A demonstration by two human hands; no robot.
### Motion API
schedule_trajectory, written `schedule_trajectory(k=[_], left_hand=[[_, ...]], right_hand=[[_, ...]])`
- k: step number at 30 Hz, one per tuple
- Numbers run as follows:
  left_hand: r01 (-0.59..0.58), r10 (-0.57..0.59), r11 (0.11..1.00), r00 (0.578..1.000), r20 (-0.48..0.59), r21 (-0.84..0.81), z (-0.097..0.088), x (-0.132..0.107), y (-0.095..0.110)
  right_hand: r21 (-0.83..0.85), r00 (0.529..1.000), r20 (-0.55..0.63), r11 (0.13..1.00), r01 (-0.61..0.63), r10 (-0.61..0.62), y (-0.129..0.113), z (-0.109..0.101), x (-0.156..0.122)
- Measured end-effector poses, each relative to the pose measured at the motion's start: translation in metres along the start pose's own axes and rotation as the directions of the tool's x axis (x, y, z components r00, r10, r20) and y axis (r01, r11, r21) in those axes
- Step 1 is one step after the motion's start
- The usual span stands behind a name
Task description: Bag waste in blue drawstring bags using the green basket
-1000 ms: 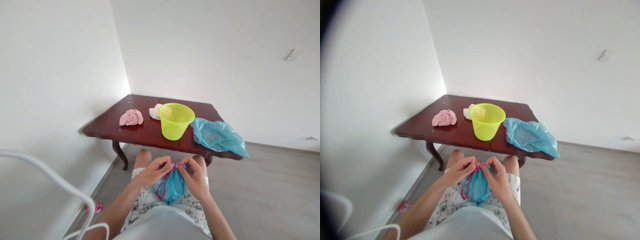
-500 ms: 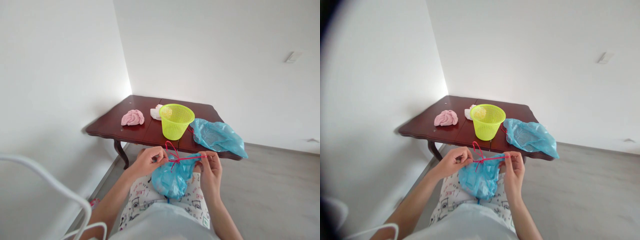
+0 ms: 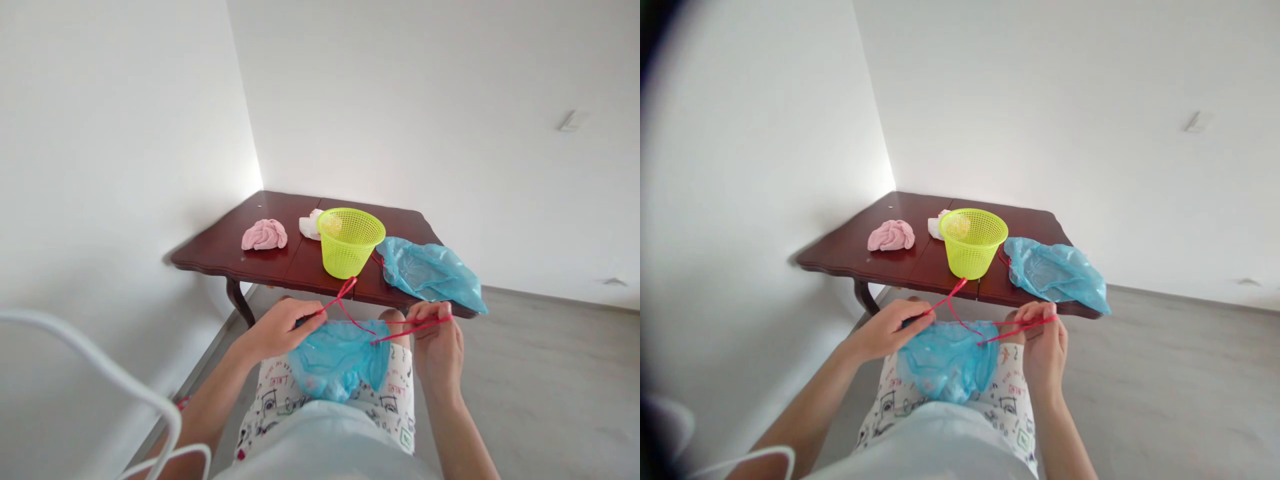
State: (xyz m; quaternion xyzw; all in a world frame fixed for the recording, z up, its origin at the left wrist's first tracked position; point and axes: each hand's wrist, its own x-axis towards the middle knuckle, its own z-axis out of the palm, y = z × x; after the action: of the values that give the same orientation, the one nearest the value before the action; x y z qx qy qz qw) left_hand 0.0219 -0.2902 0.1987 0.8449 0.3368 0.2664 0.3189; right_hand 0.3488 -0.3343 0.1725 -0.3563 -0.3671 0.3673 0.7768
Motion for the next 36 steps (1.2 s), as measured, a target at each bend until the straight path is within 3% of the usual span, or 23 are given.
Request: schedule_trajectory(k=[4, 7, 11, 14, 18, 20, 22, 24, 25, 27, 29, 32, 36], left_hand=[[0.096, -0.106, 0.993, 0.98, -0.17, -0.064, 0.0, -0.003, -0.004], [0.121, -0.239, 0.932, 0.914, -0.329, -0.341, 0.003, -0.003, -0.013], [-0.042, -0.336, 0.637, 0.884, -0.326, -0.77, -0.003, -0.001, -0.021], [-0.128, -0.359, 0.5, 0.869, -0.34, -0.856, -0.014, -0.002, -0.016], [-0.26, -0.332, 0.433, 0.844, -0.421, -0.863, -0.027, -0.012, -0.008], [-0.34, -0.205, 0.439, 0.863, -0.461, -0.832, -0.033, -0.021, -0.006], [-0.386, 0.006, 0.502, 0.897, -0.443, -0.774, -0.041, -0.032, -0.005], [-0.332, 0.164, 0.659, 0.939, -0.302, -0.675, -0.049, -0.042, -0.002], [-0.254, 0.175, 0.755, 0.967, -0.187, -0.604, -0.052, -0.046, 0.0], [-0.032, 0.058, 0.912, 0.997, 0.05, -0.408, -0.053, -0.051, 0.006], [0.165, -0.135, 0.971, 0.975, 0.175, -0.172, -0.044, -0.05, 0.011], [0.286, -0.296, 0.954, 0.946, 0.13, 0.093, -0.015, -0.037, 0.016], [0.196, -0.211, 0.957, 0.976, 0.049, 0.212, 0.034, -0.004, 0.013]], right_hand=[[0.041, 0.998, 0.039, 0.998, -0.057, 0.056, -0.011, -0.01, 0.004], [0.015, 0.988, 0.118, 0.994, -0.104, 0.101, -0.019, -0.016, 0.004], [-0.061, 0.92, 0.259, 0.956, -0.287, 0.293, -0.026, -0.025, 0.004], [-0.077, 0.876, 0.278, 0.918, -0.388, 0.394, -0.027, -0.029, 0.003], [0.041, 0.905, 0.2, 0.92, -0.391, 0.376, -0.023, -0.035, 0.002], [0.108, 0.915, 0.175, 0.916, -0.385, 0.364, -0.023, -0.037, 0.004], [0.138, 0.914, 0.182, 0.91, -0.39, 0.364, -0.025, -0.039, 0.007], [0.153, 0.906, 0.201, 0.902, -0.405, 0.372, -0.031, -0.039, 0.011], [0.16, 0.902, 0.213, 0.897, -0.412, 0.376, -0.035, -0.038, 0.012], [0.179, 0.902, 0.233, 0.896, -0.406, 0.362, -0.046, -0.032, 0.015], [0.186, 0.905, 0.28, 0.906, -0.379, 0.321, -0.058, -0.02, 0.016], [0.155, 0.868, 0.424, 0.924, -0.349, 0.257, -0.075, 0.005, 0.013], [0.017, 0.764, 0.586, 0.939, -0.343, 0.268, -0.097, 0.043, 0.005]])
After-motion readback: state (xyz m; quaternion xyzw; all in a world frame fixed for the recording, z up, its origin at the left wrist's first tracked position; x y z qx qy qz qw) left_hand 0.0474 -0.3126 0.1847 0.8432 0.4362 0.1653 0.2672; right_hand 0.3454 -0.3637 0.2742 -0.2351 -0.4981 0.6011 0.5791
